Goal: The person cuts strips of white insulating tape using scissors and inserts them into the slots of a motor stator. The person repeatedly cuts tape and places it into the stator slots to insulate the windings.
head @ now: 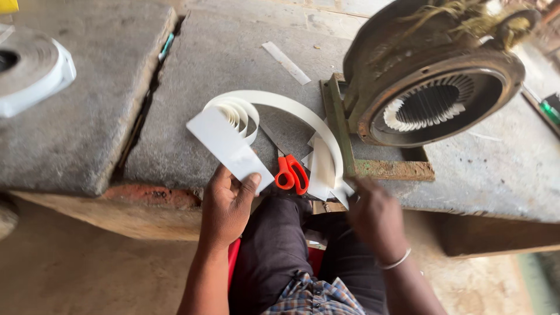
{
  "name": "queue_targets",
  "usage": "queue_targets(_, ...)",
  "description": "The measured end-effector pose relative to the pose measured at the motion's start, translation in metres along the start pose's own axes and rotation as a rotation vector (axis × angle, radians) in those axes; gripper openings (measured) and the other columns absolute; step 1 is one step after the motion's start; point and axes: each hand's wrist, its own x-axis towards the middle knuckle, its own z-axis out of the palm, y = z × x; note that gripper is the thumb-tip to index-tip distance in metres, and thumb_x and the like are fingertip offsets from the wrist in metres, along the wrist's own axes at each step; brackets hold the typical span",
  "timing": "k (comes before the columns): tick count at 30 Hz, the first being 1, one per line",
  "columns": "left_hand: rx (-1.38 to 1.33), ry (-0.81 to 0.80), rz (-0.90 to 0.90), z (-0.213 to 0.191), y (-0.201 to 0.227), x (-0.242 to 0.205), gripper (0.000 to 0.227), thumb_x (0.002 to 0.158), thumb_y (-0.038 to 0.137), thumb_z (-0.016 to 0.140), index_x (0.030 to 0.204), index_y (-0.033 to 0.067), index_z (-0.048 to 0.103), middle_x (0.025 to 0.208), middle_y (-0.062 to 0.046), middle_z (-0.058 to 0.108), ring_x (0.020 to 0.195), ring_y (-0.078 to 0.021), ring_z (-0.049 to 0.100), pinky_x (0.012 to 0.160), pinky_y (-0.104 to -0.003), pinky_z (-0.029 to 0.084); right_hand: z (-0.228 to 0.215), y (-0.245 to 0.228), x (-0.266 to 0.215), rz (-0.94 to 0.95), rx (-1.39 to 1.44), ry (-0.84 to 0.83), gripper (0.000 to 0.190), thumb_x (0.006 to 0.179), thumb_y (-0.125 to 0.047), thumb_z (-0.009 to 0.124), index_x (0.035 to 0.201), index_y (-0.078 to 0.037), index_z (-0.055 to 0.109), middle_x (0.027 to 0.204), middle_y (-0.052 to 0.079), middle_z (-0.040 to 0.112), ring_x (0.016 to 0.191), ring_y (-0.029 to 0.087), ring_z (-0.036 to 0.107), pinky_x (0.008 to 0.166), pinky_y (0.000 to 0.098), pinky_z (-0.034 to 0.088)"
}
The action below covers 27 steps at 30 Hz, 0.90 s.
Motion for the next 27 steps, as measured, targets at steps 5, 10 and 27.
queue_targets(5,0.131,0.04,0.027,-0.004,0.007,0.0,0.029,0.105,0.025,0.057,0.119,0.0014,0.064,0.094,-0.009,0.076,0.083,-0.0159,0.074,0.073,-0.032,0.06,0.005,0.038,0.059,-0.456,-0.081,-0.025,0.024,0.08,-0.006,0.066,0.1,-0.014,0.076,0.106,0.02,0.07,0.092,0.034,0.069,0.073,0.0416,0.059)
queue_targets(10,0.309,0.094,0.124,-0.001,0.008,-0.001,0.026,0.101,0.022,0.062,0.12,0.0039,0.064,0.099,-0.009,0.077,0.089,-0.0164,0.076,0.074,-0.036,0.06,0.019,0.032,0.104,-0.411,0.148,0.104,0.006,0.098,-0.004,0.066,0.098,-0.005,0.072,0.104,0.013,0.072,0.089,0.024,0.071,0.077,0.0355,0.059)
queue_targets(27,0.226,0.084,0.382,0.006,0.015,-0.001,0.051,0.094,0.036,0.072,0.13,0.0003,0.062,0.106,-0.013,0.07,0.095,-0.0218,0.07,0.081,-0.038,0.058,0.021,-0.09,0.068,-0.115,1.153,-0.157,0.033,0.101,-0.001,0.061,0.133,0.003,0.063,0.112,0.007,0.074,0.102,0.011,0.067,0.09,0.0262,0.056)
